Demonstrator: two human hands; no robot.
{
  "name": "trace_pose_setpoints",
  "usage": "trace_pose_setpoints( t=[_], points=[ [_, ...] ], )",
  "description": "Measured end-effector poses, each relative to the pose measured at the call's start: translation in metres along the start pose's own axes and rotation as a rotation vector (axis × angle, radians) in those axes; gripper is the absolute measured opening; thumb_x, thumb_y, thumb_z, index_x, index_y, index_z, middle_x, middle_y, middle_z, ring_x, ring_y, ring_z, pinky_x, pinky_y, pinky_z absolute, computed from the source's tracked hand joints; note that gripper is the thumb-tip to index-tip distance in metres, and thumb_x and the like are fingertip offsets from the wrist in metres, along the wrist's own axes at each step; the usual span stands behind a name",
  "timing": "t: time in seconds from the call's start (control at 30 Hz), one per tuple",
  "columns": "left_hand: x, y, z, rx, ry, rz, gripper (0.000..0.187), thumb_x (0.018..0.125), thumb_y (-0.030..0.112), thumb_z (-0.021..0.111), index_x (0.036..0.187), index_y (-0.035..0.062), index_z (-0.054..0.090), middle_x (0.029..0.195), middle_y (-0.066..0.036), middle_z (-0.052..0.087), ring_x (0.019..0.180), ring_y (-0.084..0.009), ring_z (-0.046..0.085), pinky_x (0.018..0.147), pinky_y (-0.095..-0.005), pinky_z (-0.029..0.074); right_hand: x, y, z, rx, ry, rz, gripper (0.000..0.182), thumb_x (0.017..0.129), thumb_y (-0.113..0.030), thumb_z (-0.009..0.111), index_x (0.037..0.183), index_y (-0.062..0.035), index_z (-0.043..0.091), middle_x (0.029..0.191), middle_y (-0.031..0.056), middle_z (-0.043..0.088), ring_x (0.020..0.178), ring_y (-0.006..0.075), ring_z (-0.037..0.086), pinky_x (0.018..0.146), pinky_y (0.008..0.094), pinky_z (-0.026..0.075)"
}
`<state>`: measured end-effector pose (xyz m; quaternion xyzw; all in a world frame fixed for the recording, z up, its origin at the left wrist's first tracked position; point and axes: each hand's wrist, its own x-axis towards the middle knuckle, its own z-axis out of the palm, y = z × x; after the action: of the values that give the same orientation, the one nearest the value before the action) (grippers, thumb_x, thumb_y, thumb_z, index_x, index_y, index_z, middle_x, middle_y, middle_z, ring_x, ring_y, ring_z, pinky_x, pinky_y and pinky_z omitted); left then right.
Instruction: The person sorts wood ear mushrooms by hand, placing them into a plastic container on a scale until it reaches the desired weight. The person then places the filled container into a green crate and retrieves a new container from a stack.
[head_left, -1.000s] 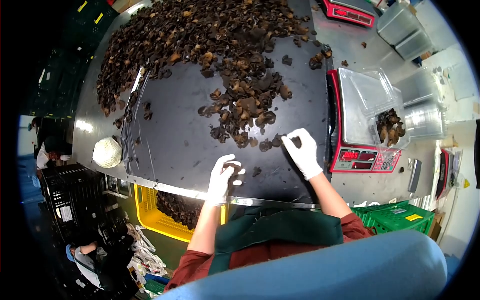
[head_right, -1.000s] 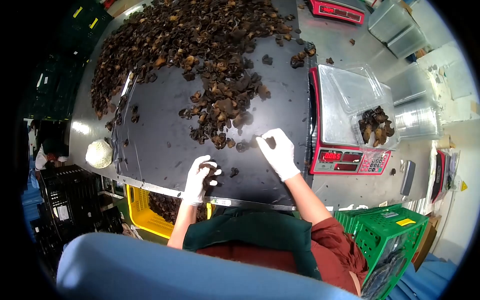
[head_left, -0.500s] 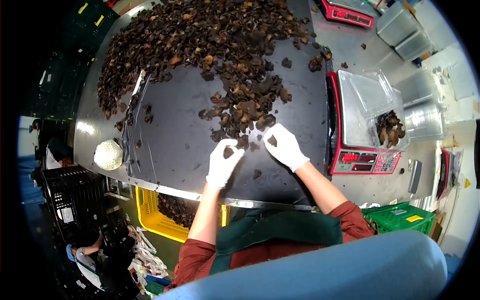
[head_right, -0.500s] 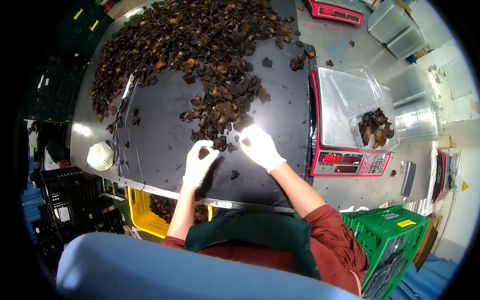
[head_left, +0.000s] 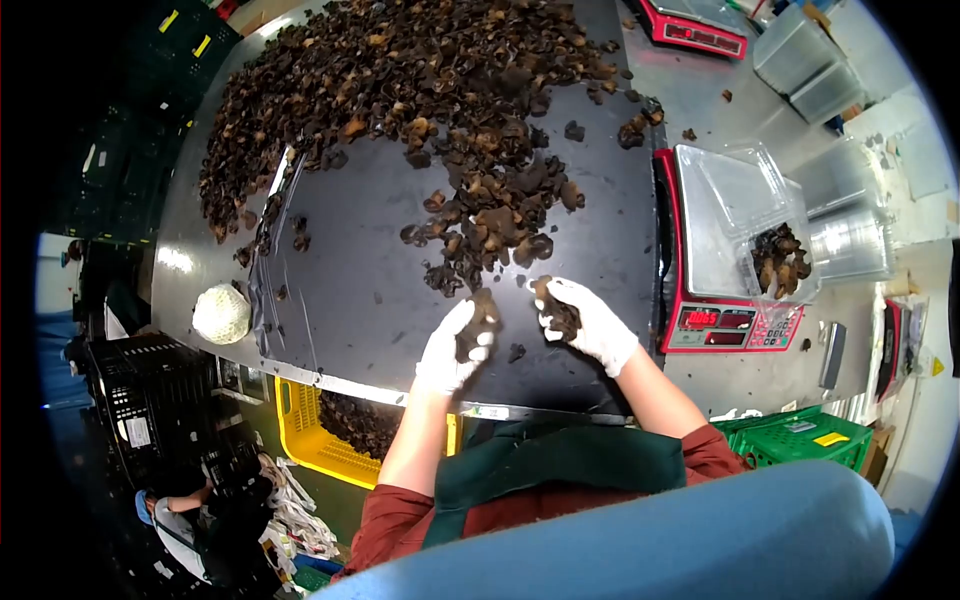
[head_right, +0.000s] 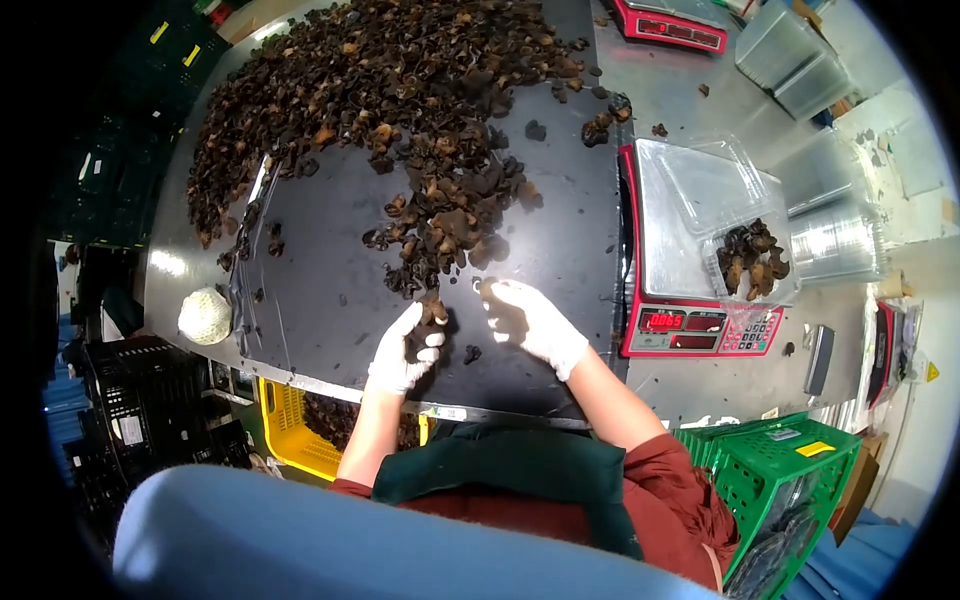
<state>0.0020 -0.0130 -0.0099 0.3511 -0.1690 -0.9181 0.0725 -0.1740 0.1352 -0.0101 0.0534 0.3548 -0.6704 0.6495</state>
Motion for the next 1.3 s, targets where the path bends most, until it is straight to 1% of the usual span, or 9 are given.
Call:
trace_pose_setpoints(
  t=[0.1, 0.27, 0.43, 0.53, 0.6, 0.7, 0.93, 1.13, 1.3],
  points=[
    [-0.005, 0.000, 0.004, -0.059, 0.000, -0.134, 0.032, 0.091, 0.025, 0.061, 0.114, 0.0031, 0.058, 0.107, -0.013, 0.062, 0.066, -0.0128, 0.055, 0.040, -0.0157, 0.038, -0.006, 0.010, -0.020, 0.425, -0.261, 0.115, 0.032, 0.095, -0.025, 0.054, 0.120, -0.0046, 0.052, 0.095, 0.0104, 0.061, 0.072, 0.0179, 0.054, 0.055, 0.0271, 0.043],
    [-0.006, -0.002, 0.016, -0.128, 0.039, -0.180, 0.033, 0.093, 0.024, 0.059, 0.121, 0.0061, 0.057, 0.114, -0.015, 0.061, 0.074, -0.0167, 0.060, 0.042, -0.0175, 0.044, -0.044, -0.003, -0.014, 0.259, -0.035, 0.017, 0.031, 0.092, -0.026, 0.059, 0.114, -0.0042, 0.057, 0.088, 0.0051, 0.061, 0.066, 0.0130, 0.052, 0.053, 0.0248, 0.042],
    [0.007, -0.011, 0.022, 0.053, -0.072, -0.063, 0.042, 0.091, 0.018, 0.060, 0.132, 0.0195, 0.053, 0.115, -0.011, 0.062, 0.082, -0.0221, 0.064, 0.046, -0.0188, 0.050, -0.145, -0.090, 0.003, -0.724, 0.513, -0.942, 0.018, 0.081, -0.013, 0.065, 0.094, -0.0006, 0.065, 0.082, 0.0017, 0.059, 0.075, 0.0090, 0.055, 0.070, 0.0240, 0.045],
    [0.019, -0.019, 0.032, 0.046, -0.079, -0.102, 0.039, 0.092, 0.018, 0.059, 0.130, 0.0203, 0.056, 0.116, -0.011, 0.063, 0.091, -0.0276, 0.066, 0.050, -0.0245, 0.056, -0.183, -0.147, -0.046, -0.786, 0.830, -1.109, 0.018, 0.083, -0.002, 0.060, 0.100, 0.0013, 0.065, 0.088, 0.0033, 0.063, 0.079, 0.0099, 0.058, 0.073, 0.0241, 0.047],
    [0.026, -0.027, 0.046, 0.041, -0.078, -0.127, 0.036, 0.092, 0.018, 0.058, 0.128, 0.0196, 0.058, 0.116, -0.011, 0.064, 0.092, -0.0291, 0.066, 0.052, -0.0274, 0.059, -0.194, -0.173, -0.099, -1.339, 1.024, -1.285, 0.026, 0.082, -0.013, 0.067, 0.105, -0.0005, 0.066, 0.100, 0.0133, 0.066, 0.090, 0.0240, 0.064, 0.081, 0.0329, 0.050],
    [0.039, -0.037, 0.064, 0.001, -0.191, -0.179, 0.032, 0.093, 0.018, 0.058, 0.124, 0.0152, 0.060, 0.113, -0.014, 0.065, 0.096, -0.0309, 0.065, 0.055, -0.0307, 0.060, -0.206, -0.181, -0.101, -1.698, 0.934, -0.919, 0.042, 0.075, -0.026, 0.073, 0.110, -0.0058, 0.066, 0.106, 0.0151, 0.064, 0.100, 0.0317, 0.059, 0.091, 0.0402, 0.046],
    [0.056, -0.057, 0.133, 0.131, -0.302, -0.140, 0.033, 0.091, 0.020, 0.061, 0.123, 0.0106, 0.057, 0.112, -0.012, 0.063, 0.088, -0.0254, 0.064, 0.057, -0.0280, 0.059, -0.221, -0.196, -0.168, -1.345, 1.336, -1.222, 0.028, 0.088, -0.014, 0.060, 0.114, -0.0060, 0.064, 0.110, 0.0137, 0.063, 0.107, 0.0285, 0.057, 0.096, 0.0370, 0.043],
    [0.063, -0.083, 0.227, 0.648, -0.309, 0.248, 0.029, 0.092, 0.014, 0.059, 0.119, 0.0047, 0.059, 0.108, -0.006, 0.064, 0.085, -0.0125, 0.060, 0.063, -0.0227, 0.047, -0.221, -0.159, -0.170, -1.278, 1.171, -1.186, 0.030, 0.085, -0.002, 0.056, 0.113, -0.0030, 0.064, 0.100, 0.0151, 0.064, 0.082, 0.0230, 0.062, 0.077, 0.0316, 0.049],
    [0.089, -0.120, 0.282, 1.190, -0.471, 0.785, 0.024, 0.088, 0.011, 0.060, 0.111, 0.0035, 0.064, 0.110, -0.012, 0.063, 0.106, -0.0242, 0.058, 0.095, -0.0347, 0.044, -0.219, -0.123, -0.138, -1.167, 1.141, -0.980, 0.033, 0.081, -0.005, 0.062, 0.114, -0.0043, 0.063, 0.091, 0.0076, 0.062, 0.068, 0.0144, 0.053, 0.067, 0.0271, 0.047]
  ],
)
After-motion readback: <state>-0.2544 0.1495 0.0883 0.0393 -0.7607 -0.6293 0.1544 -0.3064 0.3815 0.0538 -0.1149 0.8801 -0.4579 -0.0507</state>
